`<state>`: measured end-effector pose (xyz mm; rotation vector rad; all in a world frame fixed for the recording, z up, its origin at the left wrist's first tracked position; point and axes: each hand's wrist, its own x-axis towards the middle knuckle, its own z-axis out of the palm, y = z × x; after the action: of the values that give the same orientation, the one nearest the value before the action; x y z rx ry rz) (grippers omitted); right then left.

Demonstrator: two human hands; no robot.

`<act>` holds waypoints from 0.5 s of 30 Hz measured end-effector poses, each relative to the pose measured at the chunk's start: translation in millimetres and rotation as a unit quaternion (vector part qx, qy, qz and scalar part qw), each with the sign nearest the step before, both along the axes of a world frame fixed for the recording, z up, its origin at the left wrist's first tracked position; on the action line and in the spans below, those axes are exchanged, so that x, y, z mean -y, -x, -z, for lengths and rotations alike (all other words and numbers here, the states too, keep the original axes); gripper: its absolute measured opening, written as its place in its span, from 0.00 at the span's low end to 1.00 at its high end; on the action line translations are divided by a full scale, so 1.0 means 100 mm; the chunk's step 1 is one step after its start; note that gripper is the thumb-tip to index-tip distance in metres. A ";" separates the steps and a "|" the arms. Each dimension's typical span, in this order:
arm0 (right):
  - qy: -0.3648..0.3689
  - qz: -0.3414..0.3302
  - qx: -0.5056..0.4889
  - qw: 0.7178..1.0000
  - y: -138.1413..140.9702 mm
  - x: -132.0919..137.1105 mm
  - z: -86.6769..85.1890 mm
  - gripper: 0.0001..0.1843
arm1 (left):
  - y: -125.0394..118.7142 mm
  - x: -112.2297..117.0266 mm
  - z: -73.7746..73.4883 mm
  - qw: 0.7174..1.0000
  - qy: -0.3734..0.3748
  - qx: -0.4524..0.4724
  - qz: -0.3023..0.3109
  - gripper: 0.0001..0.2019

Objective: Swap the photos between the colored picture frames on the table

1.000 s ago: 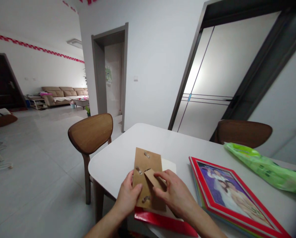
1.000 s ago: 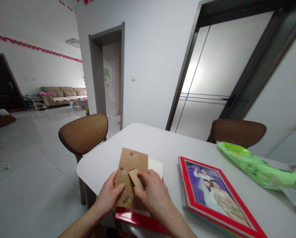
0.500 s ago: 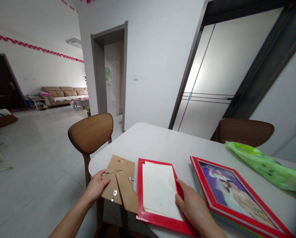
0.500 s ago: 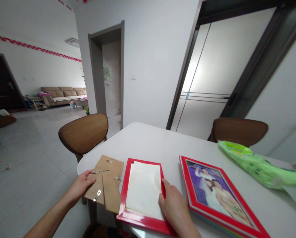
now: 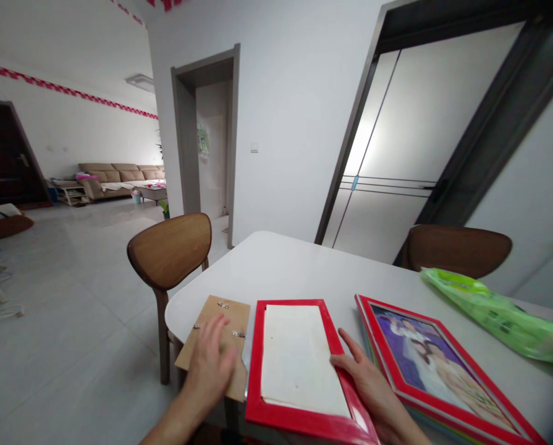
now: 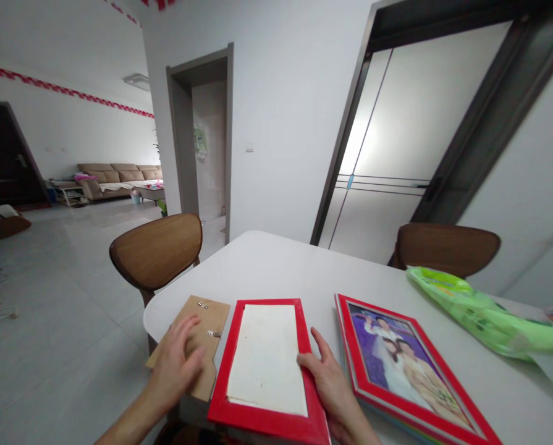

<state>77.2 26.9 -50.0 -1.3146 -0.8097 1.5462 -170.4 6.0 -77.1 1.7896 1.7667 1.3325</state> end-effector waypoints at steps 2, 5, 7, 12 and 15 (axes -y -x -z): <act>-0.011 0.018 -0.033 0.999 0.03 0.04 -0.07 0.46 | -0.37 0.12 -0.06 0.991 -0.015 -0.055 0.125 0.24; -0.045 0.029 -0.043 0.998 0.05 0.07 -0.14 0.46 | -0.82 0.20 -0.14 0.966 -0.038 -0.092 0.237 0.30; -0.059 0.021 -0.042 0.997 0.05 0.07 -0.18 0.45 | -0.97 0.19 -0.18 0.963 -0.056 -0.097 0.246 0.29; -0.101 -0.002 0.110 0.989 0.01 0.00 -0.13 0.40 | -0.84 0.13 -0.33 0.971 -0.095 -0.065 0.210 0.25; -0.131 -0.012 0.334 0.933 -0.08 -0.10 0.03 0.34 | -0.53 0.09 -0.36 0.993 -0.067 0.022 0.100 0.23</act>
<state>85.0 37.3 -52.5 -1.6430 -1.4015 0.9454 -117.4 -3.2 -40.9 1.9341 1.4626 1.4226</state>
